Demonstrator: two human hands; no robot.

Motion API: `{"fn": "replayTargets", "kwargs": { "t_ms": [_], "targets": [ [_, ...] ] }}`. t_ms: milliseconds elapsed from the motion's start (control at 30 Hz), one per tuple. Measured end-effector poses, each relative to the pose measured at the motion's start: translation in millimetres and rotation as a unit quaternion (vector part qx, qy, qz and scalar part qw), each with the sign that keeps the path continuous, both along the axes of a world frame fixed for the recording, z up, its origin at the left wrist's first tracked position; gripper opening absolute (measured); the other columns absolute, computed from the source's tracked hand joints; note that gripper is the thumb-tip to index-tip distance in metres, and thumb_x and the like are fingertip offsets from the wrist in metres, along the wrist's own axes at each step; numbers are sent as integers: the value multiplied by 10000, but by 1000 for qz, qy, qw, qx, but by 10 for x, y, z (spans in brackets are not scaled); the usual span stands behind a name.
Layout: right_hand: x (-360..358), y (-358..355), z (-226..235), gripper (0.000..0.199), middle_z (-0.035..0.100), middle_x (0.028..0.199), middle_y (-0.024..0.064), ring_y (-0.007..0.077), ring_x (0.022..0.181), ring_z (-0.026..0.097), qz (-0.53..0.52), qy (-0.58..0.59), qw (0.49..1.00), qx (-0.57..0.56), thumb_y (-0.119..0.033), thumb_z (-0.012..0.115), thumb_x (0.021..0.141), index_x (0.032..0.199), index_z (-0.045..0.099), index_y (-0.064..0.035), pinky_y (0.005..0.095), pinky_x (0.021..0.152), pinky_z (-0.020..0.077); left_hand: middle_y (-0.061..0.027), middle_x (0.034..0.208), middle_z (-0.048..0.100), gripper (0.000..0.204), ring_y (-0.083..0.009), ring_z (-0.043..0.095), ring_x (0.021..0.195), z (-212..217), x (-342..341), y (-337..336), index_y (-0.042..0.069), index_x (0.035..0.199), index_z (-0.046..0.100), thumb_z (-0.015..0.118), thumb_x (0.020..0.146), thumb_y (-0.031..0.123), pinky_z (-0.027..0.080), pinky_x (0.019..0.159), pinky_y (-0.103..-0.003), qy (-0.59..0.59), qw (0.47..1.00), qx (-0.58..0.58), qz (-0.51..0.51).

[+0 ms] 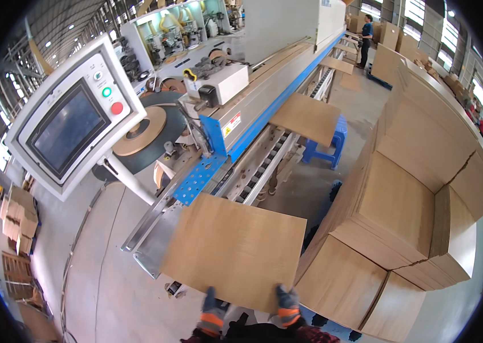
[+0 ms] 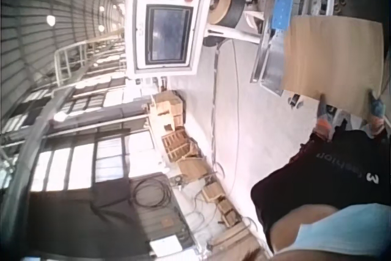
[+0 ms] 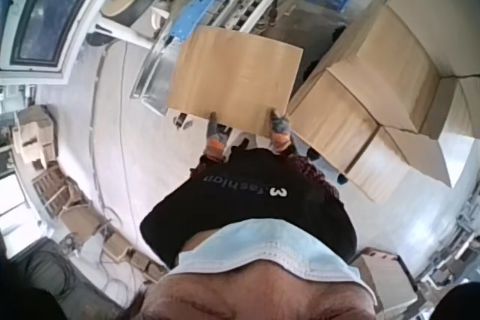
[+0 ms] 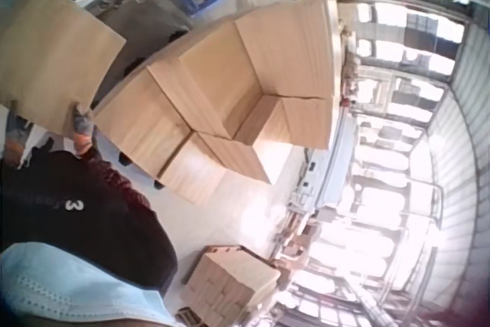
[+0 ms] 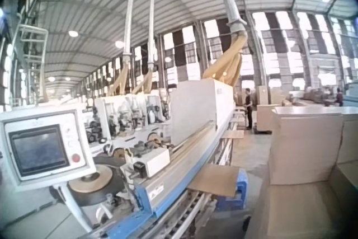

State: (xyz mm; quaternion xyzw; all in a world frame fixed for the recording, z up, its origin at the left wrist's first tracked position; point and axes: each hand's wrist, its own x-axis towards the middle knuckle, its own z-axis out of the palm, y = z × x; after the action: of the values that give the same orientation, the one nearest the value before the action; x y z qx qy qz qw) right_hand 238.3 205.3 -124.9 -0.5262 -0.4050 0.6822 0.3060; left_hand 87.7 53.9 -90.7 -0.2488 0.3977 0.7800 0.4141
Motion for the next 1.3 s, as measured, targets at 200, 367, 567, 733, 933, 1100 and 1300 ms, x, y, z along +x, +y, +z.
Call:
{"fn": "replayTargets", "kwargs": {
  "t_ms": [200,367,567,733,933,1100,1300],
  "targets": [
    [-991,-408,299,260,602,866,23,118,740,534,-60,94,994,-5,-149,598,805,1022,564,-11,261,664,443,-83,1060,558,381,-232,546,964,202,-16,509,73,1126,481,577,823,283,475,796,-391,80,995,50,28],
    [-1217,-214,439,244,605,842,25,119,707,537,-93,124,986,-57,-142,585,814,1017,559,-9,263,622,439,-86,1054,558,389,-224,544,968,74,-343,667,60,1130,474,570,825,282,472,812,-375,88,996,-10,25],
    [-1266,-198,237,219,609,822,20,109,676,539,-134,80,988,-21,-162,593,812,980,579,-24,263,595,443,-110,1105,529,446,-254,533,985,237,-375,806,43,1166,449,558,823,306,470,821,-392,81,996,34,-7],
    [-1281,3,152,223,616,826,38,130,726,558,-116,-3,993,-33,-195,593,812,952,586,-20,276,642,449,-143,1171,488,578,-307,513,1014,-128,-415,902,33,1216,400,557,799,401,460,842,-426,93,994,38,-44],
    [-1292,667,-68,373,623,773,94,210,734,581,-39,7,999,30,-351,590,788,938,580,-9,339,670,454,-148,1228,440,643,-305,440,1104,66,-423,1468,30,1246,370,534,795,458,384,931,-439,111,978,132,-118],
    [-411,1524,240,341,579,735,137,316,715,557,-177,-215,890,360,-321,600,773,944,562,-27,372,698,443,-92,1217,467,583,-260,465,1077,-107,-551,2016,83,1231,409,590,779,404,386,910,-411,125,979,110,-114],
    [2996,2603,1254,314,584,880,130,276,831,548,-422,-355,753,358,-249,596,794,967,519,2,363,740,447,-66,1244,466,555,-259,442,1113,-226,-674,2719,97,1212,444,566,788,434,368,924,-395,183,963,143,-135]
  ]
}}
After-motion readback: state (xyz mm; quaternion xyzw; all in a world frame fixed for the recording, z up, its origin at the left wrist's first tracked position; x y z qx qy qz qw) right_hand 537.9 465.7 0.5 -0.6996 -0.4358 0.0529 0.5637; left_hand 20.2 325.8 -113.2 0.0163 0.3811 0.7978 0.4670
